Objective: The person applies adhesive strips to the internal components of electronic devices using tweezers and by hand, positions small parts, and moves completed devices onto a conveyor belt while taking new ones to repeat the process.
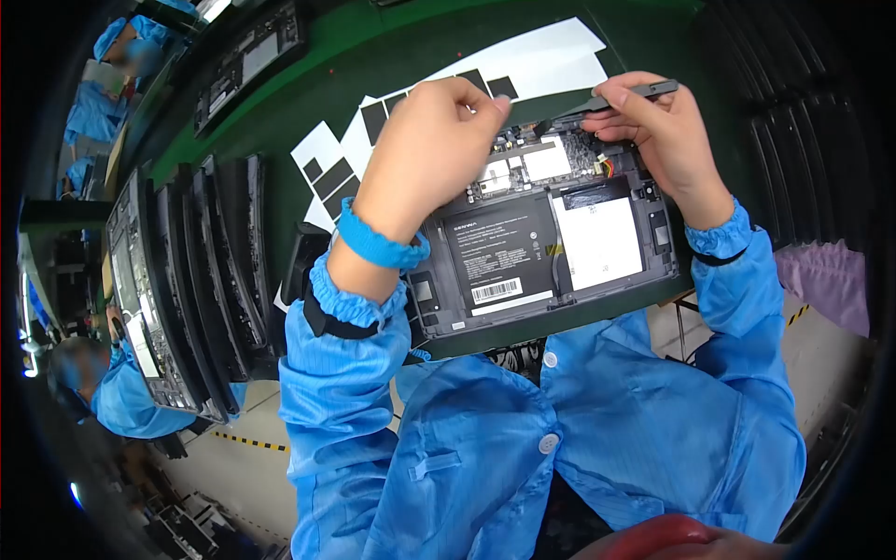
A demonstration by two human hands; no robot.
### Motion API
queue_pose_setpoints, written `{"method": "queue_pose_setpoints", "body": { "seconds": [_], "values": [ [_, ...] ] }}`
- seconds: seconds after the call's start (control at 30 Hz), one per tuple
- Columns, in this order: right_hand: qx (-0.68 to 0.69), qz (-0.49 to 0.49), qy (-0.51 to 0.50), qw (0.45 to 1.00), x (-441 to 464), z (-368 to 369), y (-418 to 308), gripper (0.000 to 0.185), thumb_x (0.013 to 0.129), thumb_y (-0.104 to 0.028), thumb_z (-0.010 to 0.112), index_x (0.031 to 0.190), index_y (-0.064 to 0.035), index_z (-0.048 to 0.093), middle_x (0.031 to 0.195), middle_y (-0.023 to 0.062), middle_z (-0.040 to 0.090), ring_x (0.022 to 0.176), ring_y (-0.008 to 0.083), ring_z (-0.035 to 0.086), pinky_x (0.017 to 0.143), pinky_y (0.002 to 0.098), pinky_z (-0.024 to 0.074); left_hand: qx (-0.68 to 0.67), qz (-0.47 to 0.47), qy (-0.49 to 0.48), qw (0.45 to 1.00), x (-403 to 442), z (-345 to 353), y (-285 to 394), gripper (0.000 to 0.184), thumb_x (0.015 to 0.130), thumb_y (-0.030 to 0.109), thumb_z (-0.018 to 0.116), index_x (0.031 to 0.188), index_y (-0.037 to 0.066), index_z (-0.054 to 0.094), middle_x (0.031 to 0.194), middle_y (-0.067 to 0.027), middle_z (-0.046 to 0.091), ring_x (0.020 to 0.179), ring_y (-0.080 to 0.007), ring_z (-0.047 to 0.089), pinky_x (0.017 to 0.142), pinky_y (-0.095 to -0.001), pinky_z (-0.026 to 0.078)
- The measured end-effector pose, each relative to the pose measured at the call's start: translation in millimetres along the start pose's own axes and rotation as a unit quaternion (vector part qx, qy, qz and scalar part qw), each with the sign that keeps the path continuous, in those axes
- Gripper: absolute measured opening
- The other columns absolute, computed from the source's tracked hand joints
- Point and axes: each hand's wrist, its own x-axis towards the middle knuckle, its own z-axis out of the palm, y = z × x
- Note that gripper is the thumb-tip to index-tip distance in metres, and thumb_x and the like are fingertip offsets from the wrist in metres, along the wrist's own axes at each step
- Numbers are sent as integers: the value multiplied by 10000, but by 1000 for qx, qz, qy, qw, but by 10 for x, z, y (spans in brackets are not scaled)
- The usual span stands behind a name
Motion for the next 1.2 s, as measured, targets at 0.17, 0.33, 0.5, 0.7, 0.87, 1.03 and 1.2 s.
{"method": "queue_pose_setpoints", "body": {
  "seconds": [0.17, 0.33, 0.5, 0.7, 0.87, 1.03, 1.2],
  "values": [
    [5, -5, -36, 999, -6, 42, 48, 256, 931, -159, 667, 1050, 67, 667, 917, 167, 705, 850, 232, 729, 736, 273, 591, -68, -34, -90, 993, -48, 111, -39, 327, 948, 273, 651, 971, -54, 654, 662, -16, 624, 588, -65, 521, 534, -238, 400],
    [-8, -14, -35, 999, -18, 41, 65, 242, 929, -134, 668, 1058, 70, 668, 922, 166, 707, 857, 230, 729, 755, 274, 595, -99, -37, -116, 988, -46, 97, -51, 294, 943, 249, 658, 921, -44, 671, 658, -16, 620, 586, -65, 523, 535, -235, 402],
    [-49, -31, -29, 998, -29, 53, 84, 235, 926, -117, 667, 1063, 73, 666, 920, 165, 708, 857, 226, 727, 761, 276, 596, -28, -30, -91, 995, -46, 122, -34, 302, 934, 237, 661, 835, -48, 681, 623, -22, 611, 547, -67, 512, 500, -251, 390],
    [-78, -45, -19, 996, -28, 65, 120, 231, 924, -112, 665, 1059, 76, 666, 918, 161, 709, 844, 220, 726, 753, 279, 595, 94, 15, -30, 995, -21, 226, 2, 307, 915, 226, 671, 801, -59, 676, 585, -71, 620, 495, -95, 513, 468, -285, 399],
    [-106, -56, -11, 993, -40, 63, 133, 235, 940, -149, 658, 1042, 62, 660, 908, 158, 707, 822, 226, 732, 735, 279, 595, 99, 25, -21, 995, -21, 243, -6, 309, 905, 221, 674, 805, -71, 676, 587, -88, 631, 496, -107, 538, 472, -291, 412],
    [-134, -49, -11, 990, -25, 10, 171, 243, 938, -159, 662, 1045, 59, 663, 911, 161, 710, 822, 224, 733, 743, 285, 595, 109, 29, 7, 994, -45, 279, 12, 297, 879, 217, 694, 808, -71, 679, 577, -91, 625, 490, -120, 552, 471, -297, 416],
    [-172, -41, -6, 984, -26, 56, 135, 238, 939, -166, 659, 1044, 47, 670, 911, 155, 714, 831, 214, 733, 764, 272, 587, 162, 66, 24, 984, -45, 290, 24, 269, 858, 196, 706, 790, -63, 679, 559, -99, 615, 475, -148, 557, 472, -305, 420]
  ]
}}
